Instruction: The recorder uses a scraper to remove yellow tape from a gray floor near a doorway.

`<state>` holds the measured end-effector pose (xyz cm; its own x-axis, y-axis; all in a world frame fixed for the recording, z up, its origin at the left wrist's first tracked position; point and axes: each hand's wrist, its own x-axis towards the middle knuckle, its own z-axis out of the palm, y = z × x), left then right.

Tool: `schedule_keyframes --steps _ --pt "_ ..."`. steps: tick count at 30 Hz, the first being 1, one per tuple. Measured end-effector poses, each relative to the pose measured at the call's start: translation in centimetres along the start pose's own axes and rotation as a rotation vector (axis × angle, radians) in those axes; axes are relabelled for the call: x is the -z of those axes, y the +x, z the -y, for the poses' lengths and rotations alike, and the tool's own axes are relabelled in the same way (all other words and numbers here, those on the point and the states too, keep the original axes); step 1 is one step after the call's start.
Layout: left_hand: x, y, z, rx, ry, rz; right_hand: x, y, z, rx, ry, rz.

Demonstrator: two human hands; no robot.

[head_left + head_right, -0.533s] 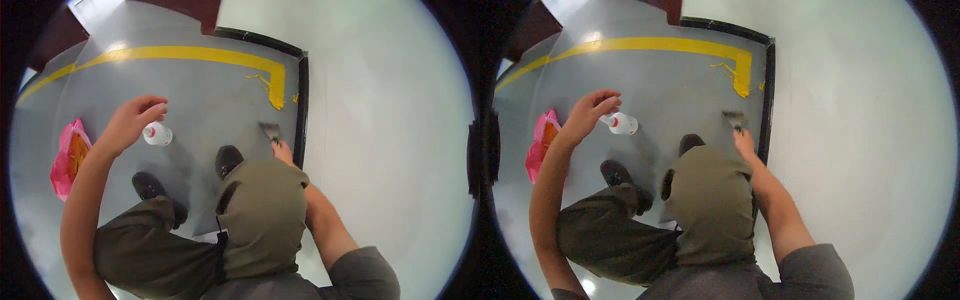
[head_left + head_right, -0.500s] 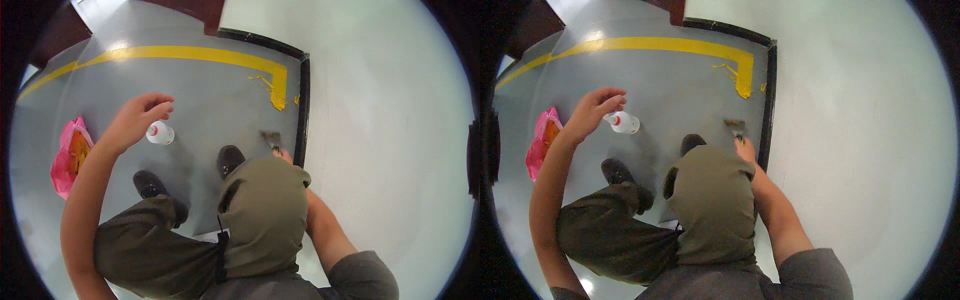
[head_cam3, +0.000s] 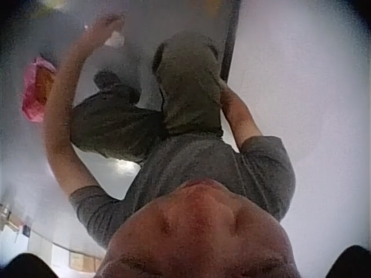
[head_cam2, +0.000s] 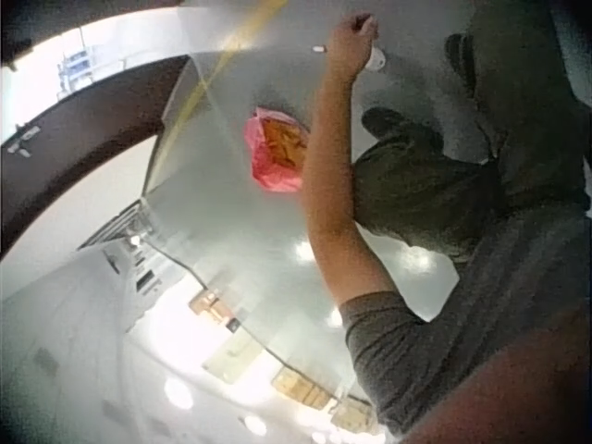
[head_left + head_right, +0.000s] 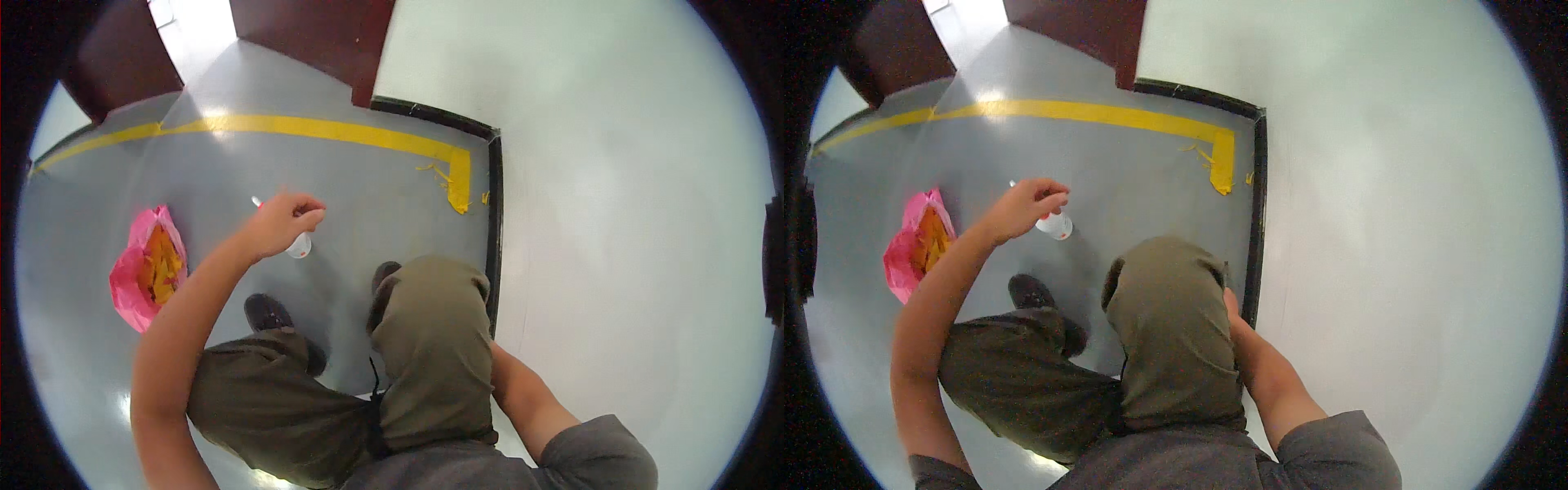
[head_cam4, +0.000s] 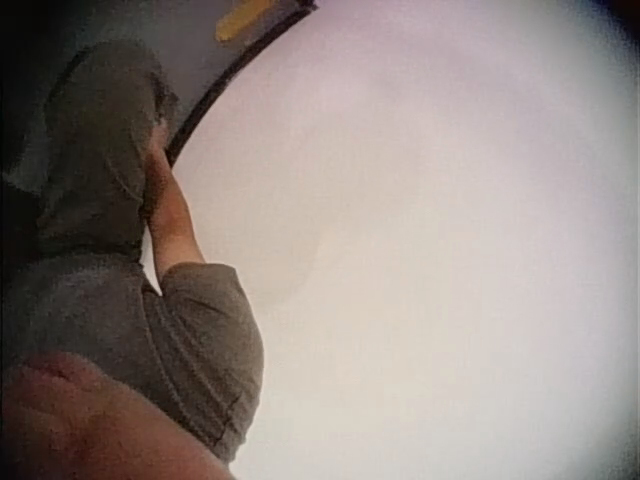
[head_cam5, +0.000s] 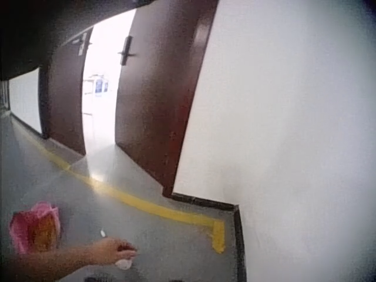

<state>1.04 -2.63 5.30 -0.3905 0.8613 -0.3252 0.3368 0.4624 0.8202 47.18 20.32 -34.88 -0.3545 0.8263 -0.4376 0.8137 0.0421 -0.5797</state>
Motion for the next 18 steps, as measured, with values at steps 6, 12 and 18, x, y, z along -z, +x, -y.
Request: schedule_keyframes --steps 6,12,18 --pt "0.8 0.2 1.1 0.071 -0.045 -0.070 -2.9 -0.6 -0.1 0.052 0.056 -0.101" --pt "1.2 0.0 1.9 0.141 -0.085 -0.131 -4.2 -2.9 0.5 0.041 0.323 0.069" --pt "-0.2 2.8 -0.2 0.090 -0.054 -0.060 -1.6 -1.1 -2.2 -0.089 0.489 0.075"
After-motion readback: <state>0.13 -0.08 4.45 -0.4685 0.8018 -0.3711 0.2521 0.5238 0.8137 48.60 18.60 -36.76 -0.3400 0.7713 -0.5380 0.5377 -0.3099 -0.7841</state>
